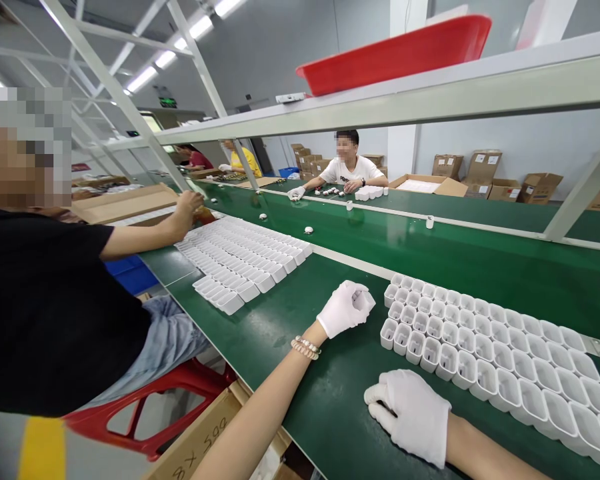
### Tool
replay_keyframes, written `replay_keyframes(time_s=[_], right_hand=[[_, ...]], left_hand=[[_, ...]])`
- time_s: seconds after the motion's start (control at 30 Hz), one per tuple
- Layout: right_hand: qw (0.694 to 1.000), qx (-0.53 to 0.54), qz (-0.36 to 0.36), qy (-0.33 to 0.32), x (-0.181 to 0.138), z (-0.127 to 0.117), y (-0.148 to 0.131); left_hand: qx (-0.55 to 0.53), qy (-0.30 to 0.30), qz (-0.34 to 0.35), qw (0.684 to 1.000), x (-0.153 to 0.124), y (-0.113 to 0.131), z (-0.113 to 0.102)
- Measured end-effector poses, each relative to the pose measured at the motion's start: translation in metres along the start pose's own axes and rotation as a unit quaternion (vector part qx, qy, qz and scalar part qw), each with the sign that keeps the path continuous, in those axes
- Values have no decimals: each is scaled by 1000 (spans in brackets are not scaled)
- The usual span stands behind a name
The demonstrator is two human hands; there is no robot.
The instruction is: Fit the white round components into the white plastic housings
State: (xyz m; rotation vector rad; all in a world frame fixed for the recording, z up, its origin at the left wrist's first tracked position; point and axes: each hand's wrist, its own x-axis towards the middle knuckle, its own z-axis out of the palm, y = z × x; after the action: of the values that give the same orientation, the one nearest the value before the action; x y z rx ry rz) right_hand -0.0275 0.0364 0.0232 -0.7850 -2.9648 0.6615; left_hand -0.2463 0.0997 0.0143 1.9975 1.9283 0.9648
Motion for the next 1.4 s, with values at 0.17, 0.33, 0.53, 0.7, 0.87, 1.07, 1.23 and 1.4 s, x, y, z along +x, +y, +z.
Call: replay_keyframes(time_s=[0.17,0.33,0.53,0.7,0.87,1.07,1.23,1.4], right_hand=[[1000,2,1,-3,0,-1,-1],[1000,9,1,2,1,-1,-1],[1000,7,5,1,-1,-1,-2],[1000,20,4,-1,-2,-2,-2],[1000,15,7,2,0,-4,-3],[1000,5,0,5,-2,-2,-2],[1000,13,-3,6,-2,0,-1],[1000,6,-2,7,-1,-1,-3]], left_hand=[[8,-30,-20,999,1,-4,4],[36,-71,-33,996,-3,-8,0],[24,-28,-9,999,-1,3,-6],[24,17,4,1000,-1,7,-9],[22,-17,4,1000,0,0,-1],[3,-50,10,999,0,2,-3],[-27,15,-31,999,-2,2,-8],[-49,40,-43,997,-3,-3,-4]])
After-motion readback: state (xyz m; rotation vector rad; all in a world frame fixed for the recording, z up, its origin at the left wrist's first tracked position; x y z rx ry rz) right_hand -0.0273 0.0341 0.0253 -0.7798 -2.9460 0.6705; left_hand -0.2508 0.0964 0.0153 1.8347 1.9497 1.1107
